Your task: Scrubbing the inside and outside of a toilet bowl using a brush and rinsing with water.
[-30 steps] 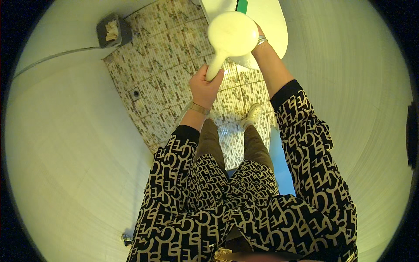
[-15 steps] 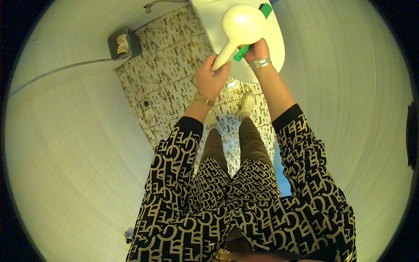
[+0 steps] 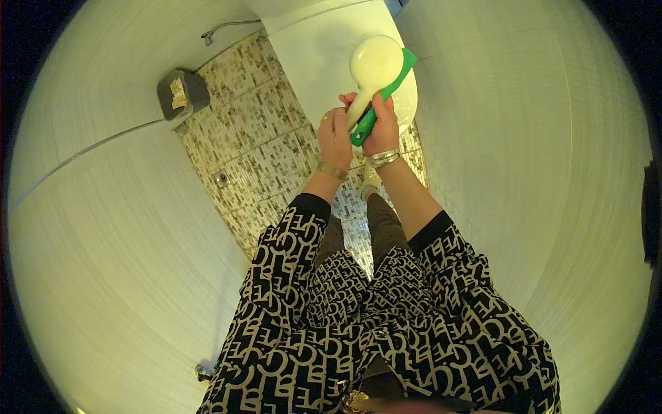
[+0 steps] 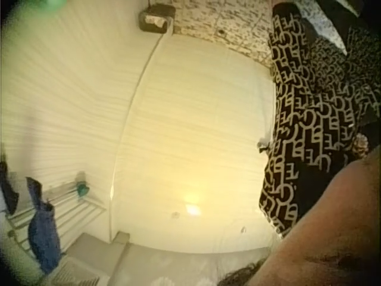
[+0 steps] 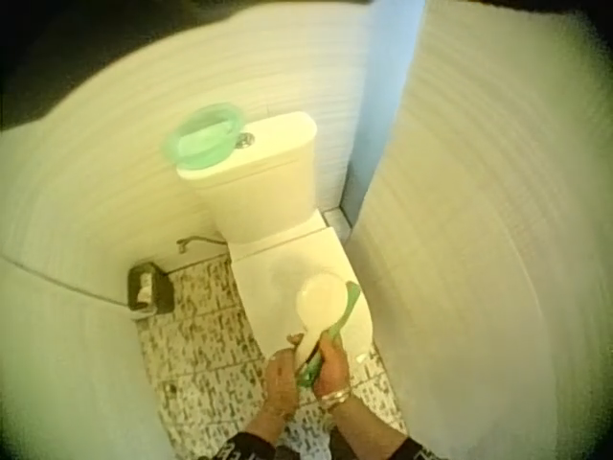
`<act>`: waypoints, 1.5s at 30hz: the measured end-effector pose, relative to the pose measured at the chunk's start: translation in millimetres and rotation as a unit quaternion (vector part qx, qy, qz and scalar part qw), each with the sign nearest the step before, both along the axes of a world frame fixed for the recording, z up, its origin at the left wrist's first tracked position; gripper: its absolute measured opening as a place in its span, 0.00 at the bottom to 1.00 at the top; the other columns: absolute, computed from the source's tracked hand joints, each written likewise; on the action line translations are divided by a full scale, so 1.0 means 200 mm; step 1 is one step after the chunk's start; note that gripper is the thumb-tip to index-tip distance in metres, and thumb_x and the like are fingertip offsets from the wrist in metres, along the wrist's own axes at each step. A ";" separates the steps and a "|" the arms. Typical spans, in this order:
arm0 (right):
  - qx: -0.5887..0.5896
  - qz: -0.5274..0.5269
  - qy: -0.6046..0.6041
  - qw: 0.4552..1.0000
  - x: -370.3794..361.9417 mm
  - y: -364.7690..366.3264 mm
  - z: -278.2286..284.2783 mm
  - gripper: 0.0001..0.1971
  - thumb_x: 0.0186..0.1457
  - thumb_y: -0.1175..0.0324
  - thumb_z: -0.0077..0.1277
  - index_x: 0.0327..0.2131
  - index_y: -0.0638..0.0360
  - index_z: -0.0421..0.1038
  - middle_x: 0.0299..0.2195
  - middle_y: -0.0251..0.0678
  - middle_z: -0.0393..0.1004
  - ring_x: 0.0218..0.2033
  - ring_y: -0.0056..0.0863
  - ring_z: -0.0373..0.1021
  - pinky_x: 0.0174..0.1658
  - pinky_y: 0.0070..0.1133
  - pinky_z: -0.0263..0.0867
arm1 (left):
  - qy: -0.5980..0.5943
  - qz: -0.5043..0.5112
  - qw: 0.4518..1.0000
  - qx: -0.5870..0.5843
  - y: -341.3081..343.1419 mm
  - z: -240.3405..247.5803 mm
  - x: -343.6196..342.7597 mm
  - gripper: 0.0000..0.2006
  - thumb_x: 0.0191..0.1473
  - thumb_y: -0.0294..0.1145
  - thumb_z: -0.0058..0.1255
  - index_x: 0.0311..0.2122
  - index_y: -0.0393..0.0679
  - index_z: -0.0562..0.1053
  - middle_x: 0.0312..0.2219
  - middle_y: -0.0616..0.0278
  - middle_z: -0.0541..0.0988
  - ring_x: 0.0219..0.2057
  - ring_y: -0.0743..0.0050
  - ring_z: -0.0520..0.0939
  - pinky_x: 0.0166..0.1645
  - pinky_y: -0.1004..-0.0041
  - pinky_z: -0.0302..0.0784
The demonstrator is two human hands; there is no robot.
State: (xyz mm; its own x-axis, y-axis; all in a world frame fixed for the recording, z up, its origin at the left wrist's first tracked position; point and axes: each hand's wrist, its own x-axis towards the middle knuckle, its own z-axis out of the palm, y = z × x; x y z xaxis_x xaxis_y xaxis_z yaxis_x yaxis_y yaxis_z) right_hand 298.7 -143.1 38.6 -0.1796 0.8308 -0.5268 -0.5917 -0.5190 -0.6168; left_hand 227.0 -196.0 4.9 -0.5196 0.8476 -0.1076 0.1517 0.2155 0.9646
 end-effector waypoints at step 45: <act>-0.033 -0.136 -0.041 0.989 0.22 -0.22 -0.15 0.11 0.61 0.66 0.39 0.45 0.57 0.59 0.26 0.39 0.72 0.25 0.28 0.69 0.29 0.25 0.66 | 0.138 -0.218 0.953 -0.161 0.67 -0.31 -0.02 0.05 0.34 0.29 0.47 0.15 0.39 0.68 0.15 0.48 0.70 0.17 0.48 0.69 0.23 0.61 0.67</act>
State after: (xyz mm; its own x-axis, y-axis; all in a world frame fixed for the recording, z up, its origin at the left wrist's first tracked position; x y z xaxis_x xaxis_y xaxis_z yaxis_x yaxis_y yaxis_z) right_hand 343.5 -186.4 7.7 0.0927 0.8054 -0.5854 -0.6643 -0.3879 -0.6389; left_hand 222.9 -61.7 -58.0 -0.1721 0.9356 -0.3084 0.5322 0.3517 0.7701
